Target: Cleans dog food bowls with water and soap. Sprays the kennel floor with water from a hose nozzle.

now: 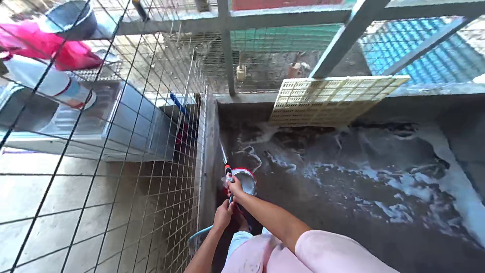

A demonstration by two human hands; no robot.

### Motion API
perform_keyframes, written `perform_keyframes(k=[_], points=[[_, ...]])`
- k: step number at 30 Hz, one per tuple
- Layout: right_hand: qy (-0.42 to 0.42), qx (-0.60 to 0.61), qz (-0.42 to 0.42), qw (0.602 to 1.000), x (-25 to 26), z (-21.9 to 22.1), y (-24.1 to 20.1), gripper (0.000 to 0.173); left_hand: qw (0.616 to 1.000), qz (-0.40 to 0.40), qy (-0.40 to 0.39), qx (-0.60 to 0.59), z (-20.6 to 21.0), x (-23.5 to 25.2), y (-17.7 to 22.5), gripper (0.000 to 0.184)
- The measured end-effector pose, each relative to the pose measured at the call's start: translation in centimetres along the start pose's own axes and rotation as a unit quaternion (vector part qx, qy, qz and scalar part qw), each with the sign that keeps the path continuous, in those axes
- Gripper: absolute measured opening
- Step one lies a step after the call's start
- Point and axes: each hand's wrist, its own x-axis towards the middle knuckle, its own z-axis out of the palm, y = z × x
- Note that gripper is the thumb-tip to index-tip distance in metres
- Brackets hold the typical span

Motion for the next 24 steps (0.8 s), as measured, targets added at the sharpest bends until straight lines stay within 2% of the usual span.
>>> perform_keyframes(k=[5, 9, 12, 15, 17, 20, 22, 24], points=[[0.018, 0.011, -0.036, 0.999, -0.3, 0.1, -0.5, 0.066, 0.986, 0.039, -0.02, -0.159, -1.5, 0.6, -0.6, 0.038], [0.029, 0.06, -0.036, 0.997, -1.2, -0.1, -0.1, 0.065, 0.964, -0.027, 0.0, -0.263, -3.8, 2.8, -0.4, 0.045], [0.034, 0.134, 0.005, 0.99, -2.6, -0.4, 0.2, 0.062, 0.932, -0.095, 0.027, -0.349, -5.5, 6.9, 0.2, 0.047], [0.045, 0.19, 0.034, 0.98, -3.7, -1.0, 0.6, 0.059, 0.922, -0.098, 0.04, -0.373, -5.7, 13.4, 0.0, 0.045], [0.047, 0.224, 0.043, 0.973, -3.5, -1.8, 0.9, 0.057, 0.946, -0.087, 0.026, -0.31, -4.5, 18.7, -0.6, 0.042], [0.052, 0.26, 0.051, 0.963, -1.7, -3.4, 1.6, 0.056, 0.995, -0.068, -0.034, -0.068, -1.4, 26.9, -3.3, 0.038], [0.058, 0.27, 0.052, 0.96, -0.2, -4.5, 2.0, 0.055, 0.991, -0.061, -0.088, 0.08, 0.7, 31.4, -5.0, 0.042], [0.055, 0.281, 0.045, 0.957, 1.6, -5.9, 3.0, 0.057, 0.978, -0.037, -0.117, 0.171, 2.7, 34.7, -5.9, 0.049]])
